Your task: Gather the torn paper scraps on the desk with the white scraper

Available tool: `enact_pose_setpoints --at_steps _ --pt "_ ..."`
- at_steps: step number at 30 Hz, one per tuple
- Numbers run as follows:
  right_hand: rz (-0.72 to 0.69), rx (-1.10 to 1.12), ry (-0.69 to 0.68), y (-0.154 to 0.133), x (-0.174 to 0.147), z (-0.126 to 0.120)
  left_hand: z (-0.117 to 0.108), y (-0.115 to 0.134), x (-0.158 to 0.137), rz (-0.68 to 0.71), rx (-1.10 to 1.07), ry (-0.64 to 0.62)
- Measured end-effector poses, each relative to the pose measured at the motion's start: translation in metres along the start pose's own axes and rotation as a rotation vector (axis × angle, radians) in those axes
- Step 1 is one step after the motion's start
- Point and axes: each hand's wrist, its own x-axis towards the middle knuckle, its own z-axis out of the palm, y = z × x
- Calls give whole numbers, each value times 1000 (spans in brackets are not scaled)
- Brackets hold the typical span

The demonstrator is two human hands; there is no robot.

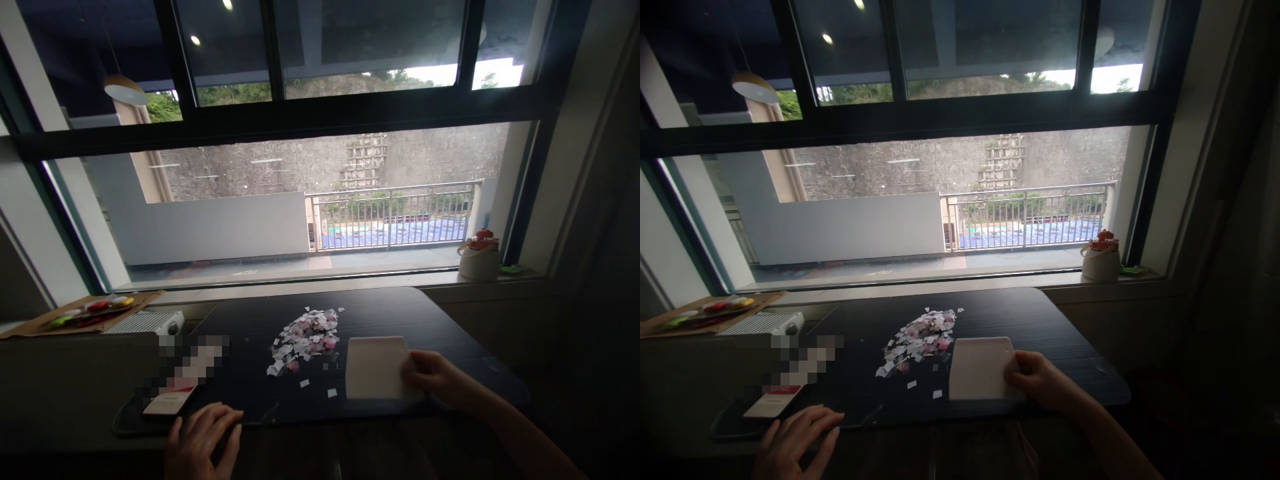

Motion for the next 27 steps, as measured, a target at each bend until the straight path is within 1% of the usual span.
enact_pose_setpoints --at_steps 3,6,9,11,14,17,19,21,22,24,27 --pt "-3 33 69 -1 23 16 1 1 1 14 -1 8" --pt "2 29 57 2 39 26 -6 7 3 -30 -15 -16" --pt "38 -2 30 9 43 22 -18 19 8 -135 -72 -113" --pt "62 -12 -24 12 42 16 -24 26 12 -189 -118 -156" --pt "21 -15 4 7 42 17 -29 33 17 -255 -175 -189" --pt "-34 -10 32 -5 51 36 -30 35 19 -269 -207 -213" --pt "-58 -28 27 -11 59 51 -29 33 18 -266 -210 -211" --pt "-77 -55 2 -13 65 60 -29 30 16 -257 -203 -204" --pt "-81 -65 -8 -13 66 61 -29 28 15 -253 -196 -201" --pt "-61 -91 -36 -11 61 53 -29 26 14 -244 -181 -197" --pt "25 -107 -128 -8 42 26 -28 23 13 -227 -163 -181"
